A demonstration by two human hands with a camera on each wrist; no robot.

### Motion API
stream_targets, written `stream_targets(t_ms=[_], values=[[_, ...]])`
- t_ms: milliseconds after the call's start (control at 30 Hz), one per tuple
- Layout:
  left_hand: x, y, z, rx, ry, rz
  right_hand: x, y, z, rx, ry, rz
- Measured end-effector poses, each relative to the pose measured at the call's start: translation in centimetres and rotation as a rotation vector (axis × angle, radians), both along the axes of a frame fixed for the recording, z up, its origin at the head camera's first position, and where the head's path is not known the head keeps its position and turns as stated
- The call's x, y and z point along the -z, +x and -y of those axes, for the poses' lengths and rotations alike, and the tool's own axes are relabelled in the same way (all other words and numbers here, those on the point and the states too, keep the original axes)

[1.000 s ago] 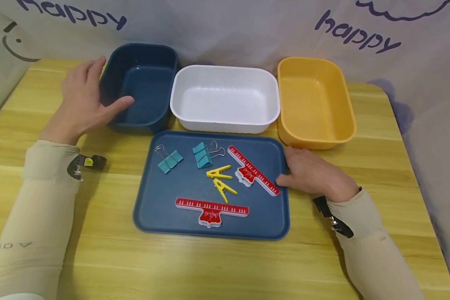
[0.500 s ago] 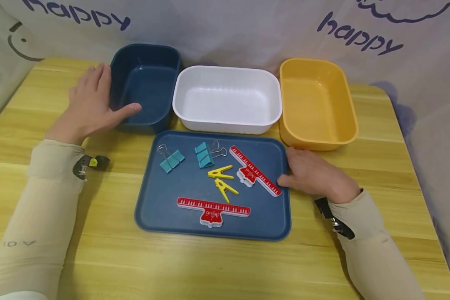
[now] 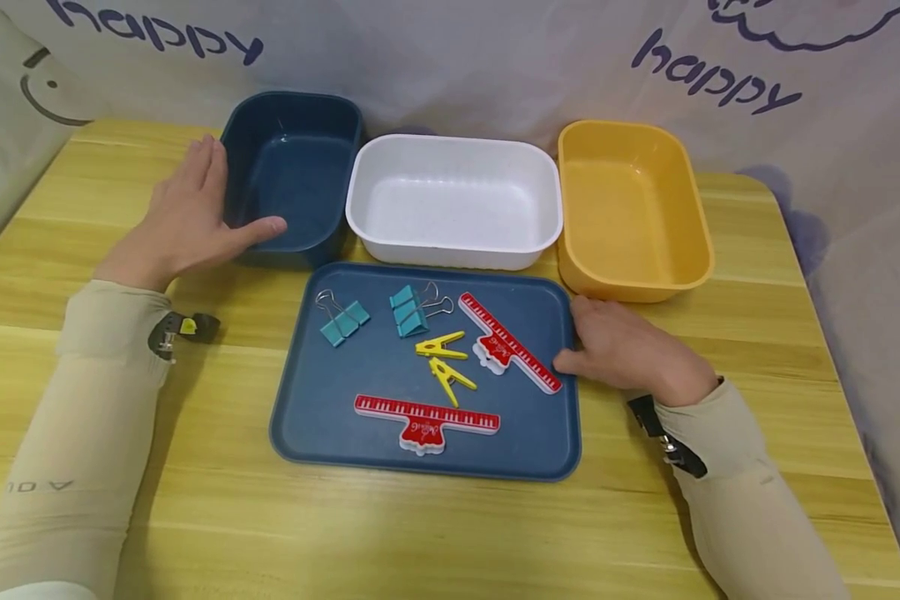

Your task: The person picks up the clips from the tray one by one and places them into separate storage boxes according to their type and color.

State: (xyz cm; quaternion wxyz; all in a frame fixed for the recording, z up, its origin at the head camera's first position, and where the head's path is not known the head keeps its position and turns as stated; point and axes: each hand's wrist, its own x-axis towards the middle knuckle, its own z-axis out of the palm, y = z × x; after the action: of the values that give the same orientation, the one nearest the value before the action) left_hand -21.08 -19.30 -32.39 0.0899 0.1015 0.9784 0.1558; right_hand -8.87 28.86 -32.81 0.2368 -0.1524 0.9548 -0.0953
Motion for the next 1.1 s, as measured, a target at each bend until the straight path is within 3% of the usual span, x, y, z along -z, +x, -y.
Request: stream_targets(t_ms=[400,733,1100], values=[[0.34,0.0,0.19,0.007,0.001,0.038,-0.08,0.11,0.14,0.003,0.017,0.016],[-0.2,-0.19,0.4,0.019,0.032,0.087,-0.27,-0.07,-0.01,-0.007,0.018,0.022],[-0.2,-0.03,0.49,0.031,0.015,0.084,-0.85,-0.04,0.48,-0.013,0.053,0.05]])
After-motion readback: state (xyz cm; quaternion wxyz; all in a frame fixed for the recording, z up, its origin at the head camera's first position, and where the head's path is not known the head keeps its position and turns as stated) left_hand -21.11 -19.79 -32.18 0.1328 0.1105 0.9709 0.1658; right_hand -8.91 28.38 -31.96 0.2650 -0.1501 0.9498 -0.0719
